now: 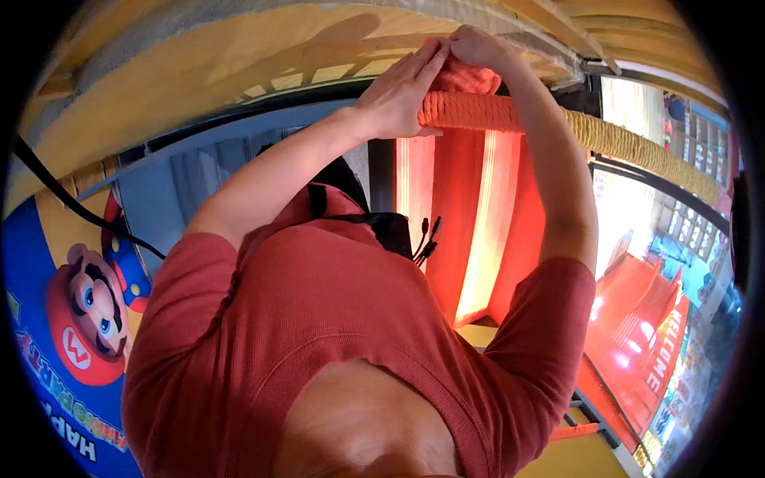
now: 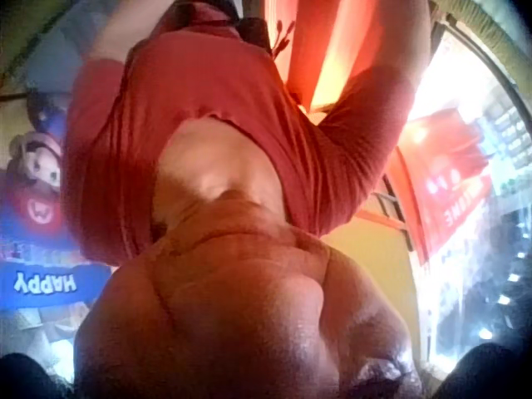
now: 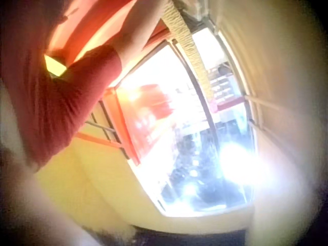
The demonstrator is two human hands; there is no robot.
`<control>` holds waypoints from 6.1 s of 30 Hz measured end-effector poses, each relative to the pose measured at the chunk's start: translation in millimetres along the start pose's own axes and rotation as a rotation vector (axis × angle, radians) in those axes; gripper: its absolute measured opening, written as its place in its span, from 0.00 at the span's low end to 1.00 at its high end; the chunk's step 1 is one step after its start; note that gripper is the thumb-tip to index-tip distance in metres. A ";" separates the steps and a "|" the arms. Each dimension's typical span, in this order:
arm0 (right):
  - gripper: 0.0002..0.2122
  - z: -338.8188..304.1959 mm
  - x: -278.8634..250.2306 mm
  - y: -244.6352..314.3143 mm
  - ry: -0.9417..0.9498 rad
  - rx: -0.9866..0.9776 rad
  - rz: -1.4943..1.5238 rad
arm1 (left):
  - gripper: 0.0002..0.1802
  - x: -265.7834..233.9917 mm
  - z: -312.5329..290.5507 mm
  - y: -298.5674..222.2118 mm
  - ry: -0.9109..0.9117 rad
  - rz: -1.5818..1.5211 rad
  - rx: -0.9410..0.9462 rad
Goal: The person wraps an orange rope around a metal railing by hand, covering it tightly alongside existing orange and yellow rope wrapping.
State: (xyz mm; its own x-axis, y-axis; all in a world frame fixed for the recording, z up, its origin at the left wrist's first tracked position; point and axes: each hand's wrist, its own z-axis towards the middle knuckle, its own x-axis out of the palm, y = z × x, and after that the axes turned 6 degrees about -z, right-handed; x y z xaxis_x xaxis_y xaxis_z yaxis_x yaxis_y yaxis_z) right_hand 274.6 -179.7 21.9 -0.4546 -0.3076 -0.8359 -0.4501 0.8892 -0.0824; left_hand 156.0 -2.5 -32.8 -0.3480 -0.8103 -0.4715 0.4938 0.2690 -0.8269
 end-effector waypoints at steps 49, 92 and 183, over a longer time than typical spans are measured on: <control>0.21 -150.8 111.7 191.7 -0.521 0.450 1.721 | 0.29 -7.0 19.7 19.0 0.449 -0.192 -0.235; 0.20 -250.5 76.7 232.0 0.192 0.217 2.645 | 0.10 -38.9 -87.3 -32.8 0.562 -0.430 0.051; 0.18 -229.5 158.1 190.7 -0.272 0.204 2.412 | 0.35 -11.2 -34.6 21.2 0.044 -0.045 -0.107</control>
State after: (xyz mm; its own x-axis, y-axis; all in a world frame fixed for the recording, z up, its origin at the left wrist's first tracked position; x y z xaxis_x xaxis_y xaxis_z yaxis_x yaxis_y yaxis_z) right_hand -59.5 -136.6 -1.5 0.2266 0.8606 0.4560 0.5241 -0.5024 0.6877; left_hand 142.8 30.3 -55.6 -0.4033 -0.7999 -0.4445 0.3903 0.2890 -0.8741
